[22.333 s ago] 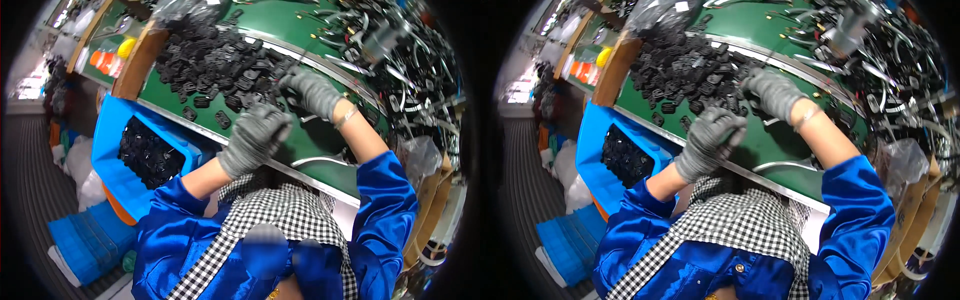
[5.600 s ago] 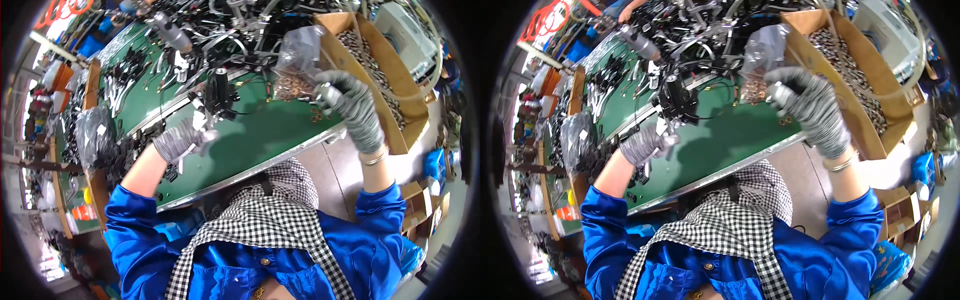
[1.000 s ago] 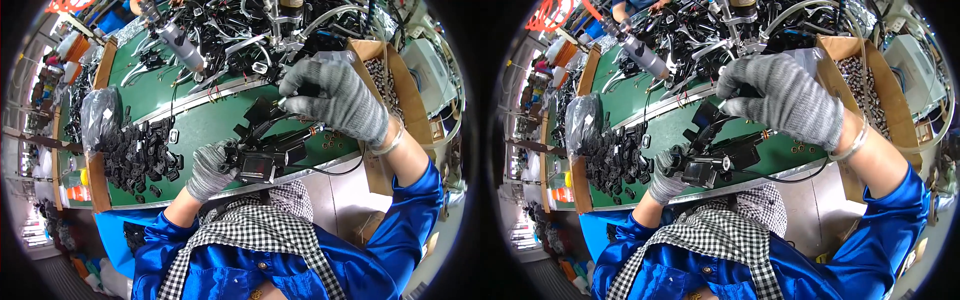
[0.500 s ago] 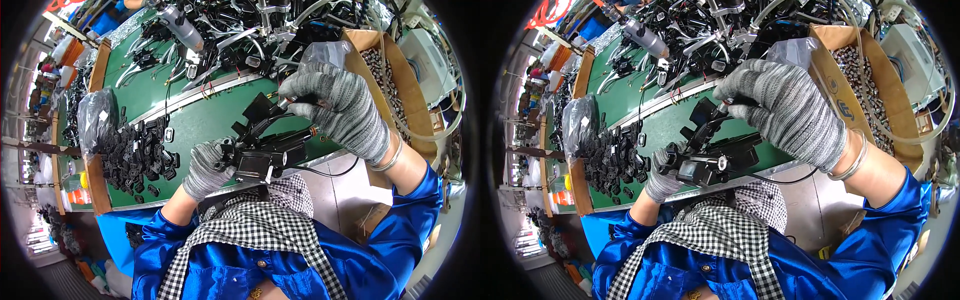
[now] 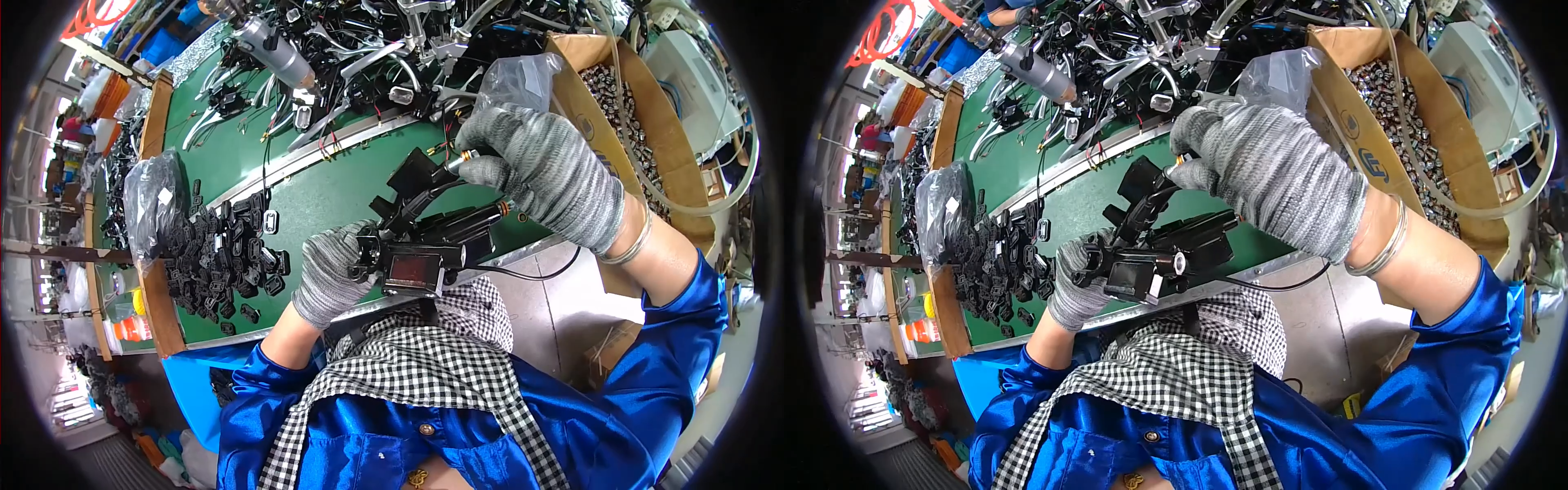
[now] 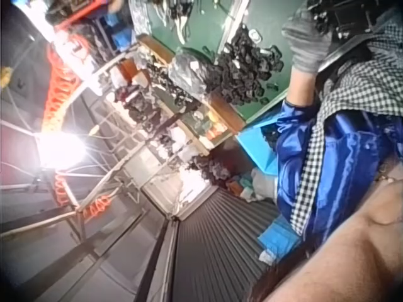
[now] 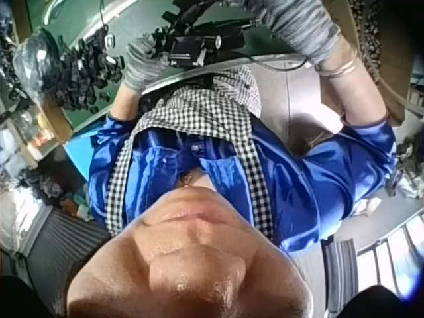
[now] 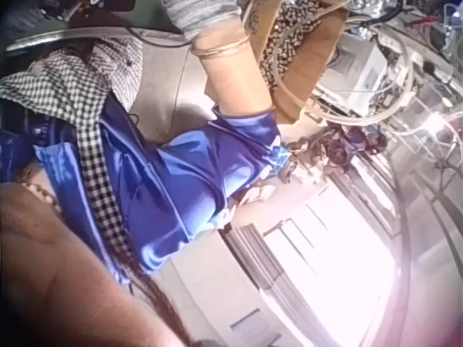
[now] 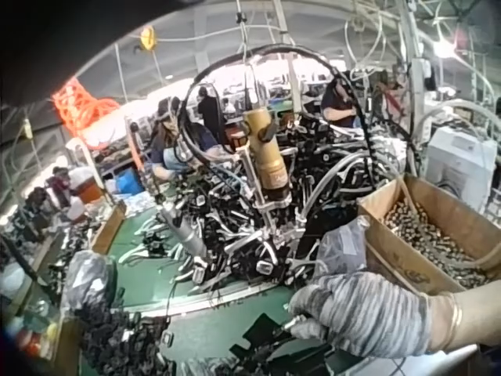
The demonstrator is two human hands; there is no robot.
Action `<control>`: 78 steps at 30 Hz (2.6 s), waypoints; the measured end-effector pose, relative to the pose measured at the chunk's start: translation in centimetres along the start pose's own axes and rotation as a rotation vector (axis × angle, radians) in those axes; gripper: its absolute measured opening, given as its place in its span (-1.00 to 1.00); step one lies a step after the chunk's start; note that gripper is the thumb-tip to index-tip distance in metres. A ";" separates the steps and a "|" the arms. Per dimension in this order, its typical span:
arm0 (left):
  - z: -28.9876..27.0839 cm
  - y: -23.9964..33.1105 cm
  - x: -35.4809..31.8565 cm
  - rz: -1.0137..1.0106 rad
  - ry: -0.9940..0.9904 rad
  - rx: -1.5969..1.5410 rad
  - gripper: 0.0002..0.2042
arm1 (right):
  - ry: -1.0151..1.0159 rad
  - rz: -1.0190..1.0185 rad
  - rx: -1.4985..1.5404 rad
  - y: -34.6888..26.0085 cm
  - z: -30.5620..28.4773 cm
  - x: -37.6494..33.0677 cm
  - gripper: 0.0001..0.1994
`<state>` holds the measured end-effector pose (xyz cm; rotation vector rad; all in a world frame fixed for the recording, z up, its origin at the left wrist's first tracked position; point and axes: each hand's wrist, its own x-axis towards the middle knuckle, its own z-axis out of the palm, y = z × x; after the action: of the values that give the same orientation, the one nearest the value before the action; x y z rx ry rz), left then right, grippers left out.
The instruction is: Assembling small mechanical components at a factory workbench using an automated screwdriver.
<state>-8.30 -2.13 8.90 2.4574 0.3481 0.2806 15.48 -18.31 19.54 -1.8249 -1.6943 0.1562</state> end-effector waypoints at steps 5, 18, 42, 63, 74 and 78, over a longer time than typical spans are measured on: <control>0.3 -1.0 -0.7 0.123 0.061 0.229 -0.55 | -0.101 0.039 -0.023 0.3 0.0 0.1 -0.75; -0.5 1.6 1.0 0.067 0.041 0.195 -0.74 | -0.056 0.012 -0.300 0.8 0.9 -0.3 -0.76; 1.7 -1.3 0.9 0.132 0.000 0.180 -0.65 | -0.593 0.321 -0.193 2.7 -1.8 -0.1 -0.73; 2.3 -1.3 1.2 0.078 0.122 -0.004 -0.71 | -0.068 0.674 -0.702 26.8 -6.5 -5.5 -0.76; 3.1 -1.5 1.2 0.049 0.129 -0.021 -0.72 | 0.092 0.640 -0.641 26.4 -6.1 -8.1 -0.70; 2.9 -1.9 1.0 0.016 0.127 0.015 -0.70 | 0.309 0.655 -0.521 26.5 -5.3 -8.4 -0.81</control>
<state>-6.89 -1.99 5.62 2.4643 0.3862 0.4429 39.41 -27.20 7.31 -2.5828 -0.9241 -0.3135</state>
